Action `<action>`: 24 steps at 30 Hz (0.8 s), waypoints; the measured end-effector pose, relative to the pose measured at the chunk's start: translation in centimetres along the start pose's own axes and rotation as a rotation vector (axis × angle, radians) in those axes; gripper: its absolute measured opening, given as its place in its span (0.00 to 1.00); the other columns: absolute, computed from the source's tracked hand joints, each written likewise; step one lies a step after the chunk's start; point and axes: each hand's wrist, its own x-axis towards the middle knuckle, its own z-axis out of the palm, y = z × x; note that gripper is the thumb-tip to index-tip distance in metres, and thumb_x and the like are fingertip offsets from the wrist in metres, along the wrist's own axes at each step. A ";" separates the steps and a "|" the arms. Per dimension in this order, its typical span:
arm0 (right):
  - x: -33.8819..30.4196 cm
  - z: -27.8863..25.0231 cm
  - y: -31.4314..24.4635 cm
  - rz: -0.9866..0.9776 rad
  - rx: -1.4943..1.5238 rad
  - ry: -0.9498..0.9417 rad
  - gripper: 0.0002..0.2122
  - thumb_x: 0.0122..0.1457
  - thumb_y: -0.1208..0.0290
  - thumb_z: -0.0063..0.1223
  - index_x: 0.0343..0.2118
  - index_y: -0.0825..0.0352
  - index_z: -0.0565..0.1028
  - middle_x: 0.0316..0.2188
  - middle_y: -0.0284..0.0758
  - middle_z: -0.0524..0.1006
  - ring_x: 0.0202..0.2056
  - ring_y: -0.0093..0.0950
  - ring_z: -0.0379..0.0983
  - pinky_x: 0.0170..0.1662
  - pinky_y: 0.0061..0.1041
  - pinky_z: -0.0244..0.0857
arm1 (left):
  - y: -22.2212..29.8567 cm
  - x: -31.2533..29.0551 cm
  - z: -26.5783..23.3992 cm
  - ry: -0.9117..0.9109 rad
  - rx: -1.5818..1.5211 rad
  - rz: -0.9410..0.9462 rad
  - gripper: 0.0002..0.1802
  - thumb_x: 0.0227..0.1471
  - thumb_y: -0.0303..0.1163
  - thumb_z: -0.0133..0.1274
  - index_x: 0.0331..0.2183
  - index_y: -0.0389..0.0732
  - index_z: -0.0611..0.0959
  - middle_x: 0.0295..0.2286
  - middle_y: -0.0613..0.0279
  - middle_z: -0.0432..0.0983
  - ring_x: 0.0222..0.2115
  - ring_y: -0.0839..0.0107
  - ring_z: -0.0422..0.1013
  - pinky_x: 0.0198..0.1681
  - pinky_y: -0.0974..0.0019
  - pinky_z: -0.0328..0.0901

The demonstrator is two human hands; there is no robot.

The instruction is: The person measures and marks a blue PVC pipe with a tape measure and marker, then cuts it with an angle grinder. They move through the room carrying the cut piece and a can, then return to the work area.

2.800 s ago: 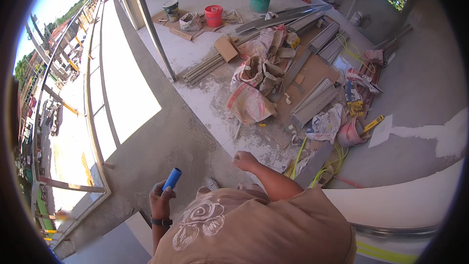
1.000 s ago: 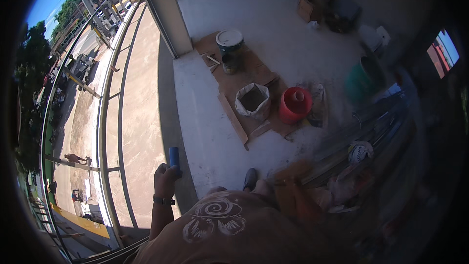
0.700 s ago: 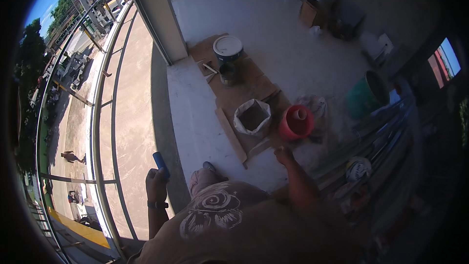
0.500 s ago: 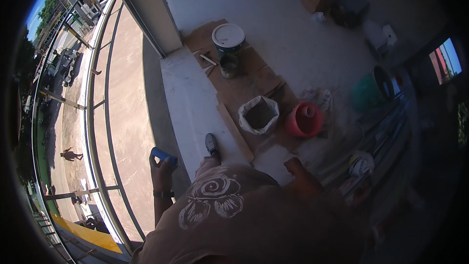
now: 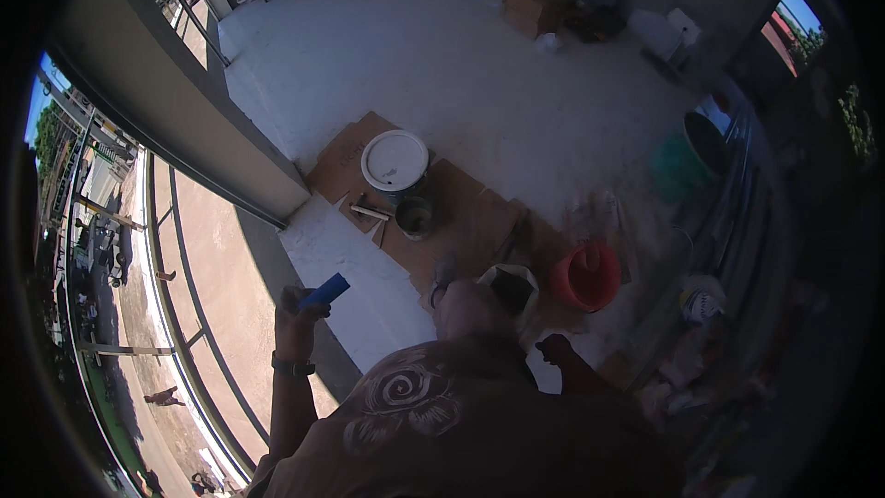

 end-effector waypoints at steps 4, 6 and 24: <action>4.1 -2.2 -3.2 -0.056 0.169 0.013 0.15 0.60 0.59 0.59 0.36 0.70 0.80 0.28 0.41 0.81 0.28 0.35 0.83 0.27 0.34 0.75 | -0.4 8.5 4.4 -0.015 0.185 -0.026 0.20 0.42 0.23 0.68 0.31 0.40 0.70 0.31 0.56 0.77 0.26 0.71 0.75 0.32 0.67 0.71; 7.2 -4.8 -5.6 -0.055 0.187 -0.004 0.16 0.60 0.59 0.59 0.37 0.70 0.80 0.28 0.41 0.81 0.28 0.34 0.82 0.28 0.33 0.75 | -1.6 13.5 5.6 -0.024 0.131 -0.054 0.17 0.43 0.23 0.67 0.28 0.41 0.72 0.25 0.57 0.77 0.24 0.72 0.75 0.29 0.69 0.70; 25.5 -54.3 -39.9 -0.230 0.458 0.454 0.20 0.58 0.57 0.63 0.43 0.70 0.79 0.30 0.43 0.83 0.28 0.31 0.80 0.36 0.32 0.74 | -18.8 47.1 11.5 -0.035 1.332 -0.714 0.38 0.42 0.61 0.65 0.29 0.28 0.86 0.29 0.44 0.84 0.35 0.52 0.81 0.43 0.54 0.73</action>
